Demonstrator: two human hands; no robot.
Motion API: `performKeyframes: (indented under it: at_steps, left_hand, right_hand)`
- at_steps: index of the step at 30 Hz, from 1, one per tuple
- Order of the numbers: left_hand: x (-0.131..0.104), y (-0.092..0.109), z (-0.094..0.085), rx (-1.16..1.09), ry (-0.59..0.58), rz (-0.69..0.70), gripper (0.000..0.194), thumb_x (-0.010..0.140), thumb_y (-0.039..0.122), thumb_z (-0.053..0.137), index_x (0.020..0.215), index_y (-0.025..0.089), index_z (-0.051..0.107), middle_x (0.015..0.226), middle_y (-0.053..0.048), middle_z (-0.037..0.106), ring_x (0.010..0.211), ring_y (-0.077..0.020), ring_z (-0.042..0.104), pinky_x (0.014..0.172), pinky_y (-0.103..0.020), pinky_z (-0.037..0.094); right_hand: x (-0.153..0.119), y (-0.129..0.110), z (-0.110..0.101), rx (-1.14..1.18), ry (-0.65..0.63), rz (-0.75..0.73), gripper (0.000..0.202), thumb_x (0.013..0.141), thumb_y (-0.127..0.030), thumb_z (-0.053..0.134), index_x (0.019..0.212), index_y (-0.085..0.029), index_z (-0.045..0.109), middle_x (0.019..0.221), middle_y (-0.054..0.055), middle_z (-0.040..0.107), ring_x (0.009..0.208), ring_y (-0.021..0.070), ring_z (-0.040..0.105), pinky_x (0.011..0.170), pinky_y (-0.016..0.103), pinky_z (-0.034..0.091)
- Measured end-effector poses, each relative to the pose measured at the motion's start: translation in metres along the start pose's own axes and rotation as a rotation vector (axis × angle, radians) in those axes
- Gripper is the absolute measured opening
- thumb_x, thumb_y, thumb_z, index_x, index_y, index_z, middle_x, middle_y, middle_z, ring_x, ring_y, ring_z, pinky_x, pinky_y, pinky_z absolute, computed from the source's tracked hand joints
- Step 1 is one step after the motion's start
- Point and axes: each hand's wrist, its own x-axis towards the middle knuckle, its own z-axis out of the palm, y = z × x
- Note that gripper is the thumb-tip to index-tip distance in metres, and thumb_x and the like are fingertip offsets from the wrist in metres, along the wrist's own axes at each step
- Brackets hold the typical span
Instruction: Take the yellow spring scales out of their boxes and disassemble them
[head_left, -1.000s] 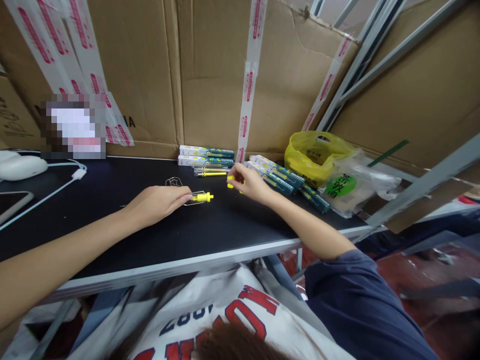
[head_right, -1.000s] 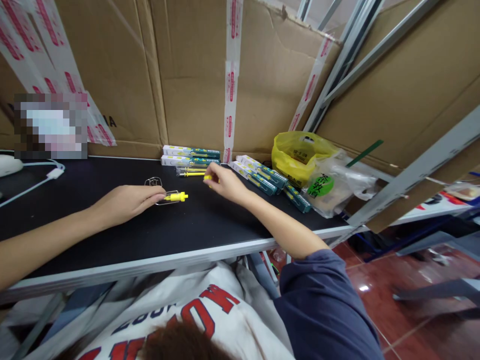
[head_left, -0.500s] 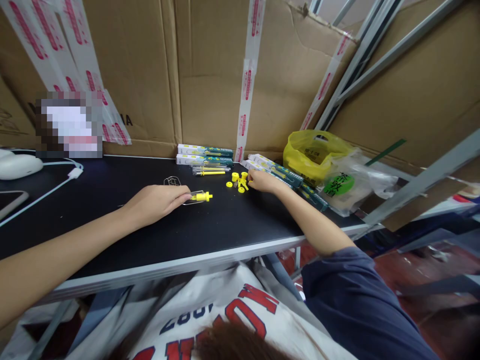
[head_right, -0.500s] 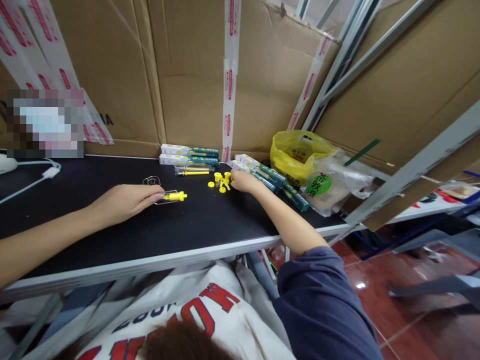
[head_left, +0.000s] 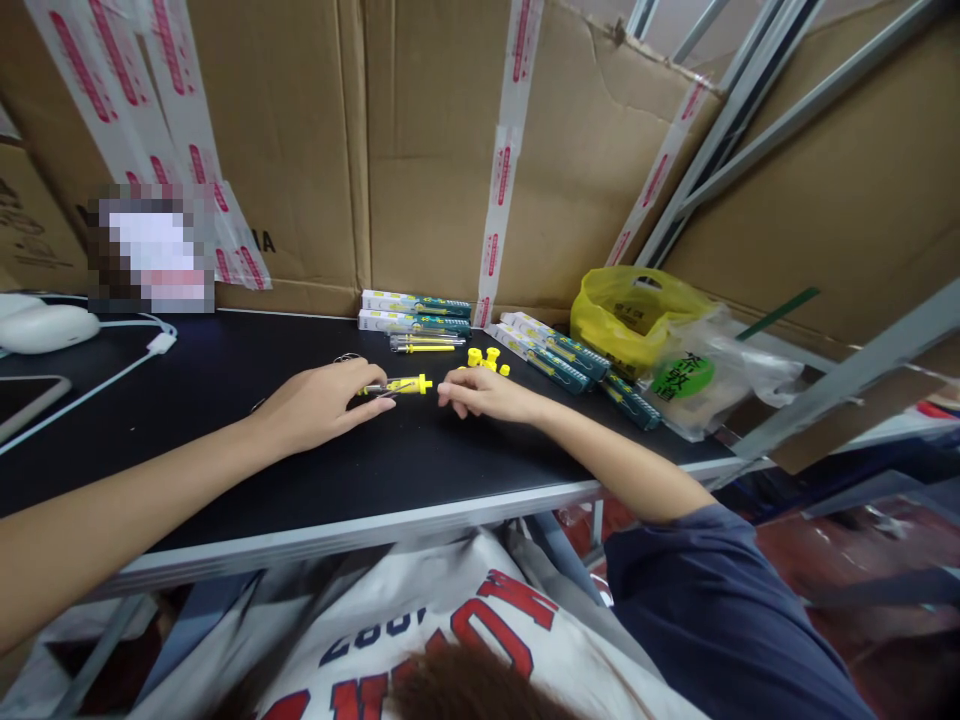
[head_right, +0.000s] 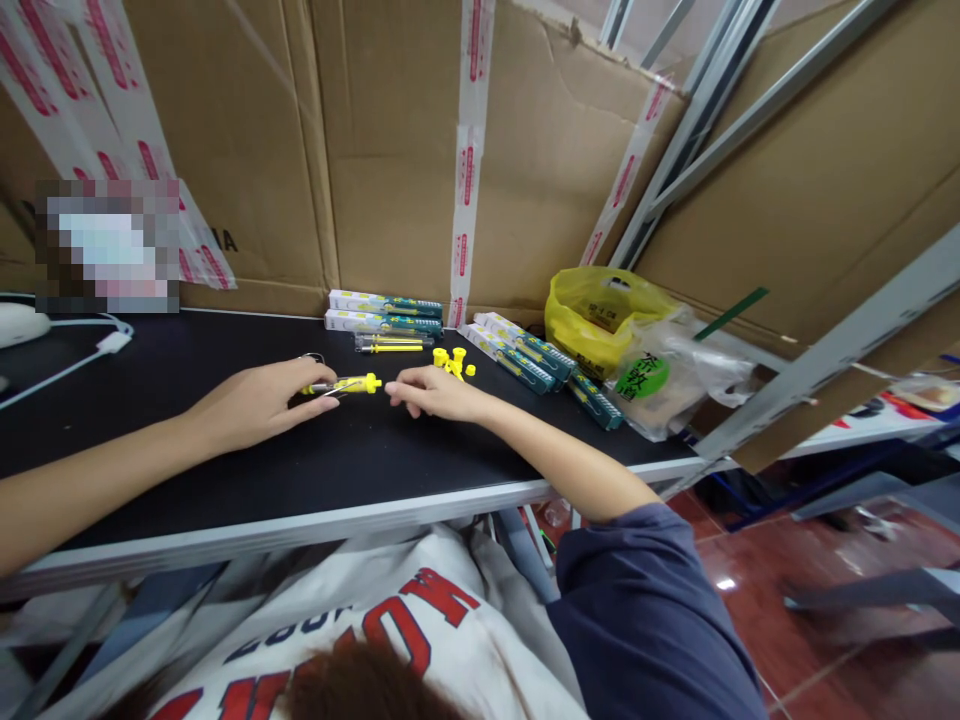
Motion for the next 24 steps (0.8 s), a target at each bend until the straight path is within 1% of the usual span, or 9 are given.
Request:
performKeyframes:
  at_steps: [2,5,10,14,17,21,23,24]
  left_hand:
    - [0.000,0.002,-0.001,-0.009,-0.007,-0.002,0.052,0.092,0.060,0.031,0.110,0.020,0.058,0.109,-0.008,0.063,0.099,-0.0259,0.060,0.080,-0.034,0.046]
    - [0.000,0.003,-0.002,-0.035,-0.021,-0.005,0.049,0.094,0.056,0.028,0.108,0.020,0.058,0.103,-0.008,0.062,0.092,-0.0244,0.060,0.077,-0.034,0.045]
    - [0.001,0.003,-0.002,-0.047,-0.023,-0.004,0.043,0.095,0.052,0.029,0.102,0.020,0.058,0.098,-0.006,0.059,0.085,-0.0219,0.058,0.072,-0.032,0.042]
    - [0.001,0.004,-0.004,-0.061,0.014,0.015,0.040,0.095,0.052,0.031,0.092,0.020,0.055,0.090,-0.004,0.057,0.082,-0.0208,0.056,0.070,-0.031,0.040]
    - [0.001,0.006,-0.004,-0.064,0.059,0.002,0.037,0.095,0.051,0.033,0.088,0.020,0.052,0.087,-0.004,0.056,0.078,-0.0199,0.055,0.068,-0.030,0.039]
    - [0.002,0.007,-0.003,-0.054,0.090,-0.043,0.035,0.094,0.051,0.035,0.088,0.020,0.049,0.085,-0.003,0.057,0.073,-0.0197,0.056,0.064,-0.030,0.038]
    - [0.002,0.007,-0.002,-0.050,0.086,-0.068,0.035,0.093,0.050,0.035,0.089,0.019,0.049,0.084,-0.004,0.058,0.071,-0.0200,0.057,0.062,-0.029,0.038]
    - [0.002,0.007,-0.001,-0.053,0.078,-0.078,0.035,0.093,0.050,0.034,0.091,0.019,0.050,0.084,-0.004,0.059,0.071,-0.0202,0.058,0.062,-0.029,0.039]
  right_hand:
    - [0.001,-0.001,0.006,0.134,-0.045,-0.003,0.039,0.091,-0.050,0.047,0.092,-0.013,0.060,0.061,-0.003,0.056,0.048,0.0050,0.044,0.046,0.017,0.035]
    - [0.003,0.000,0.010,0.268,-0.081,0.030,0.036,0.089,-0.048,0.051,0.095,-0.014,0.058,0.064,-0.003,0.057,0.046,0.0041,0.045,0.039,0.015,0.031]
    - [0.005,0.003,0.013,0.349,-0.076,0.082,0.031,0.083,-0.042,0.062,0.094,-0.014,0.058,0.063,-0.004,0.058,0.044,0.0034,0.046,0.034,0.013,0.031]
    - [0.005,0.003,0.015,0.439,-0.075,0.101,0.030,0.081,-0.038,0.065,0.096,-0.013,0.058,0.064,-0.004,0.059,0.043,0.0032,0.048,0.032,0.012,0.030]
    - [0.003,0.000,0.016,0.530,-0.126,0.119,0.035,0.082,-0.037,0.064,0.107,-0.013,0.059,0.067,-0.004,0.058,0.043,0.0046,0.053,0.030,0.013,0.032]
    - [0.002,-0.006,0.022,0.663,-0.198,0.147,0.045,0.086,-0.037,0.060,0.125,-0.017,0.053,0.072,-0.003,0.058,0.044,0.0061,0.058,0.030,0.014,0.035]
    - [0.002,-0.007,0.029,0.694,-0.185,0.144,0.047,0.086,-0.037,0.059,0.128,-0.018,0.051,0.073,-0.004,0.058,0.046,0.0061,0.059,0.032,0.014,0.037]
    - [0.002,-0.008,0.032,0.690,-0.159,0.135,0.046,0.087,-0.038,0.059,0.127,-0.018,0.052,0.072,-0.004,0.058,0.046,0.0061,0.060,0.033,0.013,0.038]
